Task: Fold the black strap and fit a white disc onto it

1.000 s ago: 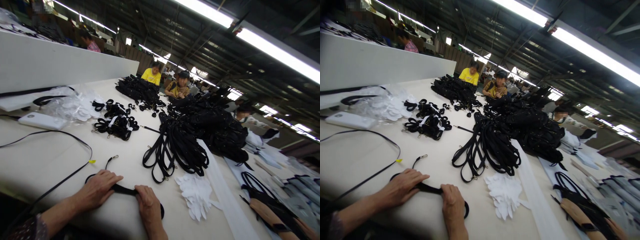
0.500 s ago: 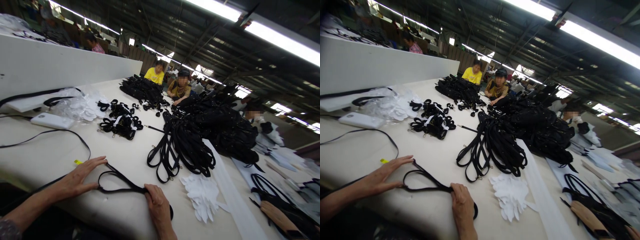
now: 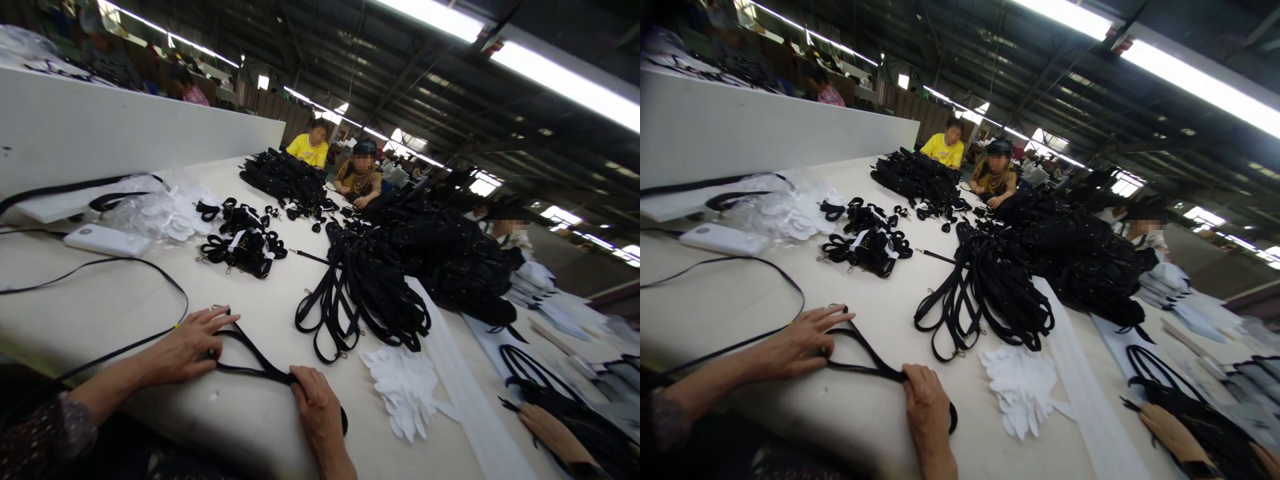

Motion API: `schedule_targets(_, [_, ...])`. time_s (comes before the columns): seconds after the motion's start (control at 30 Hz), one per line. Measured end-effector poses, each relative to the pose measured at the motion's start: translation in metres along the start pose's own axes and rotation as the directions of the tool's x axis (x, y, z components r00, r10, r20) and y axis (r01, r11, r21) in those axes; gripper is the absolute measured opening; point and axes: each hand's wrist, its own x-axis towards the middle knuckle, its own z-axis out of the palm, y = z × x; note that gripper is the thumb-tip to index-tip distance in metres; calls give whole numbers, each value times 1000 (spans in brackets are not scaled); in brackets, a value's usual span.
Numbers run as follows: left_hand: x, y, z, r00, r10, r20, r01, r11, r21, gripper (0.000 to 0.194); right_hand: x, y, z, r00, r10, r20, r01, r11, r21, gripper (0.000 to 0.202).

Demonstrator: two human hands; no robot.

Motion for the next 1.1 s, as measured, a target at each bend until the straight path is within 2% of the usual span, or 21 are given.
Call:
schedule_targets(0.1, [16, -1, -12, 996, -5, 84, 8, 999, -33, 9, 0, 0, 0, 1000, -7, -4, 7, 1000, 2, 36])
schedule_targets(0.2, [27, -4, -15, 992, 22, 124, -14, 998, -65, 5, -1, 0, 0, 1000, -10, -11, 10, 1000, -3, 36])
schedule_targets(0.37, [31, -10, -10, 996, 81, 39, -77, 992, -102, 10, -3, 0, -2, 1000, -2, -12, 2, 1000, 24, 28])
schedule_targets(0.53, [20, -13, -6, 992, 106, -73, -114, 986, -122, 12, -2, 2, -3, 1000, 11, 19, -13, 997, 79, 22])
schedule_targets(0.83, [5, -20, 14, 983, 72, -168, -97, 984, -150, 17, 3, -6, -14, 994, 99, 50, -106, 983, 152, 15])
schedule_targets(1.0, [5, -16, 10, 990, 93, -107, -110, 980, -168, 19, 1, -9, -17, 994, 107, 32, -111, 981, 158, 17])
schedule_targets(1.1, [5, -13, 8, 989, 92, -116, -109, 982, -156, 20, -1, -17, -20, 992, 119, 40, -123, 985, 120, 13])
